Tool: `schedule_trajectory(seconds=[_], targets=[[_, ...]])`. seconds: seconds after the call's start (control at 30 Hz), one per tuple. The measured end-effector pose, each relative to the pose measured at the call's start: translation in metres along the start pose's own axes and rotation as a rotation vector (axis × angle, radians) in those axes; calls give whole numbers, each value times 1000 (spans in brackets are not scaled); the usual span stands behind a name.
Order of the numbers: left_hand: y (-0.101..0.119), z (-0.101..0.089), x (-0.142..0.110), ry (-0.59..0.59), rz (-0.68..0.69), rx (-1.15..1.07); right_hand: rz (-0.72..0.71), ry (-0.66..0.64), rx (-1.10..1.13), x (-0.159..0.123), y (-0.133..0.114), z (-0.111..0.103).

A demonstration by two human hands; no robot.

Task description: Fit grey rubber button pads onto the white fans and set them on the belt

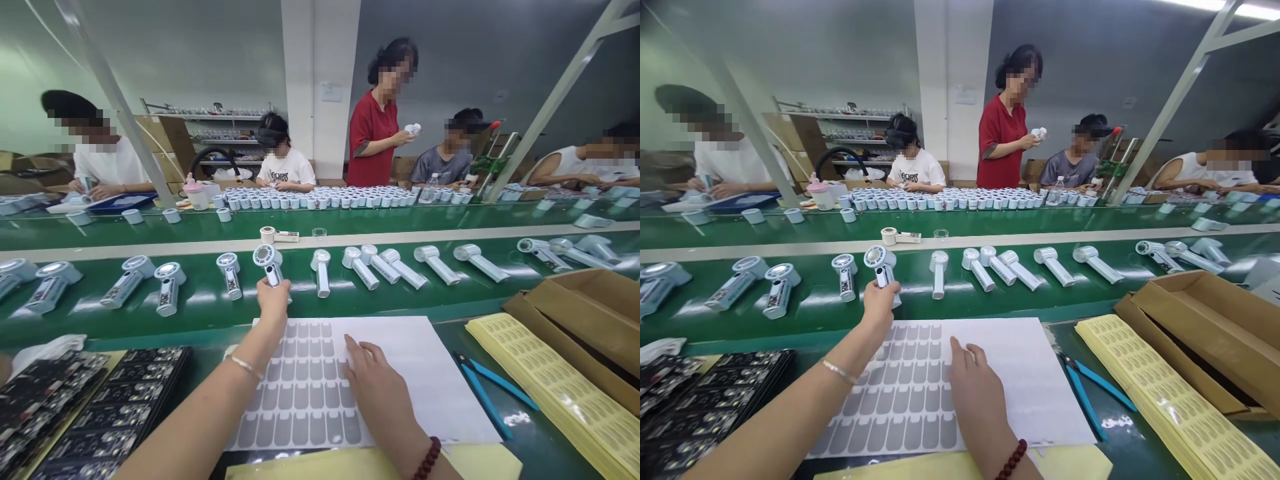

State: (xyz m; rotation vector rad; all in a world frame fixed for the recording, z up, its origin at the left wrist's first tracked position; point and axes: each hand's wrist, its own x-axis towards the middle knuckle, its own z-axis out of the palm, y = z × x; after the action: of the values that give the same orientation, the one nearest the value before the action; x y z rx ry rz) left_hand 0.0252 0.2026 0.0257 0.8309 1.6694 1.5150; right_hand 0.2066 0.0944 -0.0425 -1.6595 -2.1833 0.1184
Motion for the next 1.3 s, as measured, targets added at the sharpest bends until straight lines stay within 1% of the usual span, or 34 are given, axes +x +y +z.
schedule_trajectory(seconds=[0.1, 0.2, 0.27, 0.33, 0.4, 0.47, 0.53, 0.6, 0.67, 0.77, 1.03, 1.3], targets=[[6, -22, -55, -132, -103, -195, 30, -13, 81, -2, 2, -3], [1, -55, -106, -254, -223, -318, 52, -7, 166, -5, 1, -13], [-7, -78, -128, -269, -348, -403, 77, 4, 250, -10, -4, -24], [-15, -97, -142, -224, -464, -467, 132, -10, 448, -20, -16, -38], [-18, -111, -149, -147, -543, -499, 186, -78, 733, -33, -34, -52], [-17, -118, -153, -96, -610, -549, 209, -175, 985, -47, -56, -64], [-13, -120, -156, -71, -665, -608, 228, -252, 1150, -57, -78, -73], [-9, -121, -159, -57, -715, -673, 254, -299, 1242, -63, -97, -77], [-7, -121, -162, -39, -771, -730, 265, -323, 1279, -65, -109, -77], [-6, -123, -164, -24, -821, -772, 275, -323, 1279, -65, -119, -75], [-6, -125, -167, 20, -811, -750, 260, -317, 1222, -62, -128, -76], [-3, -122, -166, 48, -796, -784, 243, -284, 1172, -60, -130, -71]])
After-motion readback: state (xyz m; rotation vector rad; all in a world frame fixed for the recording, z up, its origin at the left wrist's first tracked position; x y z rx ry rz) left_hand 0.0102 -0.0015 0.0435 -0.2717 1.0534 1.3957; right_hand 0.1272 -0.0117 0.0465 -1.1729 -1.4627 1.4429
